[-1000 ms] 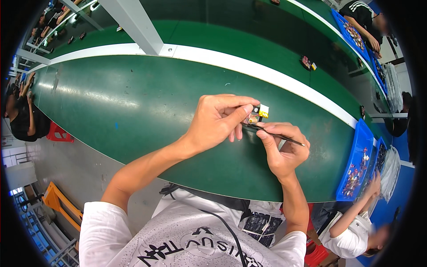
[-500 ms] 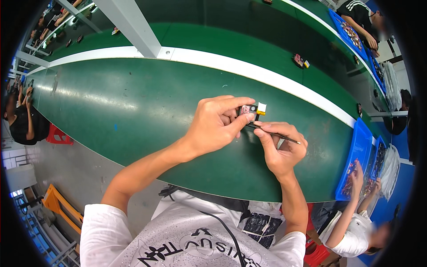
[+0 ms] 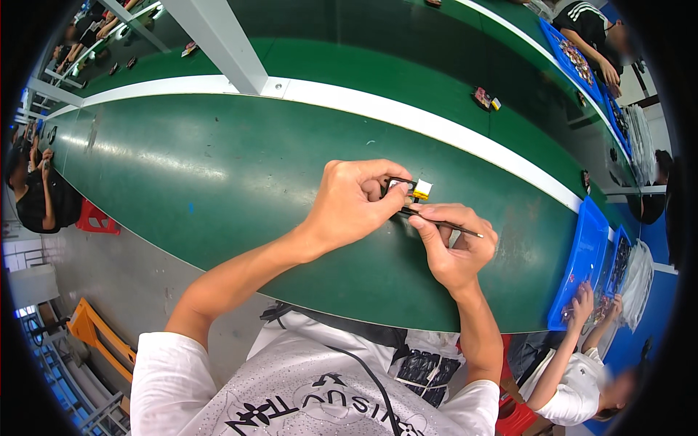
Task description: Assembling small electronic components onto a circuit board using tweezers on a factory assembly line.
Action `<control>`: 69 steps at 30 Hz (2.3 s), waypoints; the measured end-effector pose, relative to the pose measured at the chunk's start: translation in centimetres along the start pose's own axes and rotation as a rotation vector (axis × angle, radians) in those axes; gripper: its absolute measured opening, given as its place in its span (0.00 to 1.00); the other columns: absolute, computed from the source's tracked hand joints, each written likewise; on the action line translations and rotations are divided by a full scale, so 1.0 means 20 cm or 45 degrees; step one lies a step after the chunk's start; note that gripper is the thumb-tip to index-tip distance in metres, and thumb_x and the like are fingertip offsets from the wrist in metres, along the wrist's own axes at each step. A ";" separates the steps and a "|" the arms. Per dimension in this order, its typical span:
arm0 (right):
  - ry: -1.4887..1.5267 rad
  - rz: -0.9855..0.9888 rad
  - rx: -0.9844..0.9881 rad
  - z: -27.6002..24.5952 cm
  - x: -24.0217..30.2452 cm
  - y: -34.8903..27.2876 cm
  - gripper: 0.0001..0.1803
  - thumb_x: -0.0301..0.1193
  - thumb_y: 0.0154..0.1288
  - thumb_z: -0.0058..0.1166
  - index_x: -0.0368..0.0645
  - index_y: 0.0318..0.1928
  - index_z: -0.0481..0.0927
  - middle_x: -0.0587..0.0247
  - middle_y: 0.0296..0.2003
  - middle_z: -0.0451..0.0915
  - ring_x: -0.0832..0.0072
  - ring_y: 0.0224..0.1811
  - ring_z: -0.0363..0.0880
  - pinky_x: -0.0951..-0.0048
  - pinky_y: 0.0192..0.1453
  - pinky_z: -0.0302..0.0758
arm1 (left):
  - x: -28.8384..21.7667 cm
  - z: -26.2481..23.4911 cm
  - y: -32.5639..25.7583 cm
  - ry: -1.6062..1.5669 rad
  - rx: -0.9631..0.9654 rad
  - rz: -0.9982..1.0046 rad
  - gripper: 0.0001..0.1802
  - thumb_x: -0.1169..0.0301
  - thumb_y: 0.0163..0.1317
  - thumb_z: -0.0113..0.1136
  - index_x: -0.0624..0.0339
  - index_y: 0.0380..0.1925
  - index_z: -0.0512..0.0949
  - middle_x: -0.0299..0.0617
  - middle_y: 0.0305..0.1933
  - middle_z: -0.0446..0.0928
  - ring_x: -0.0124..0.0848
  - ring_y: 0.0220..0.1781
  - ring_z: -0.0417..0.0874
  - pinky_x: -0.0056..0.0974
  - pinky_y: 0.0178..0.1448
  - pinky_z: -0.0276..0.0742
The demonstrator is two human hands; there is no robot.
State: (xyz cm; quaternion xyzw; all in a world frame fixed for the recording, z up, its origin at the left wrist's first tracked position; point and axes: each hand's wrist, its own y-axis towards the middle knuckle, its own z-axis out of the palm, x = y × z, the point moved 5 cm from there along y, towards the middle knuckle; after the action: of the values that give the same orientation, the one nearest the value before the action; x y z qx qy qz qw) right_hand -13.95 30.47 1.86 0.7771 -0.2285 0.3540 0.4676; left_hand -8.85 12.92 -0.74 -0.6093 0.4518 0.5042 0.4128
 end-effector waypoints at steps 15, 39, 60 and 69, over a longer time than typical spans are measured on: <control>0.055 0.041 -0.050 -0.03 -0.02 0.00 0.08 0.19 0.57 0.74 0.39 0.36 0.88 0.57 0.36 0.92 0.90 0.13 0.66 0.83 0.18 0.59 | -0.02 0.03 -0.01 -0.225 0.106 0.042 0.16 0.79 0.71 0.62 0.71 0.58 0.80 0.42 0.38 0.87 0.18 0.27 0.78 0.26 0.29 0.75; -0.192 -0.271 0.003 -0.01 0.08 0.01 0.11 0.20 0.51 0.77 0.45 0.33 0.88 0.62 0.31 0.91 0.81 0.19 0.82 0.81 0.21 0.64 | -0.02 0.02 -0.02 -0.436 0.152 -0.163 0.12 0.77 0.72 0.61 0.69 0.53 0.82 0.40 0.30 0.84 0.19 0.20 0.78 0.25 0.21 0.68; -0.380 -0.090 0.176 -0.04 0.17 -0.01 0.05 0.16 0.64 0.68 0.31 0.40 0.86 0.48 0.39 0.88 0.63 0.38 0.89 0.68 0.43 0.87 | 0.12 0.19 0.10 -0.125 0.017 0.506 0.13 0.62 0.69 0.68 0.61 0.43 0.87 0.45 0.30 0.86 0.32 0.28 0.86 0.39 0.31 0.79; -0.229 -0.253 0.083 0.05 0.19 0.03 0.05 0.16 0.61 0.69 0.30 0.37 0.86 0.46 0.36 0.89 0.62 0.34 0.90 0.69 0.39 0.86 | 0.12 0.24 0.19 -0.068 -0.023 0.501 0.14 0.62 0.67 0.68 0.63 0.41 0.87 0.45 0.30 0.86 0.34 0.29 0.86 0.41 0.31 0.78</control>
State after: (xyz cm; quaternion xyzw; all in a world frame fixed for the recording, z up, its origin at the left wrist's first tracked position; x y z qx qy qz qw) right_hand -11.57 29.27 4.90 0.8392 -0.1801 0.2420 0.4525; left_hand -13.41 16.21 -4.09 -0.4992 0.5464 0.5953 0.3127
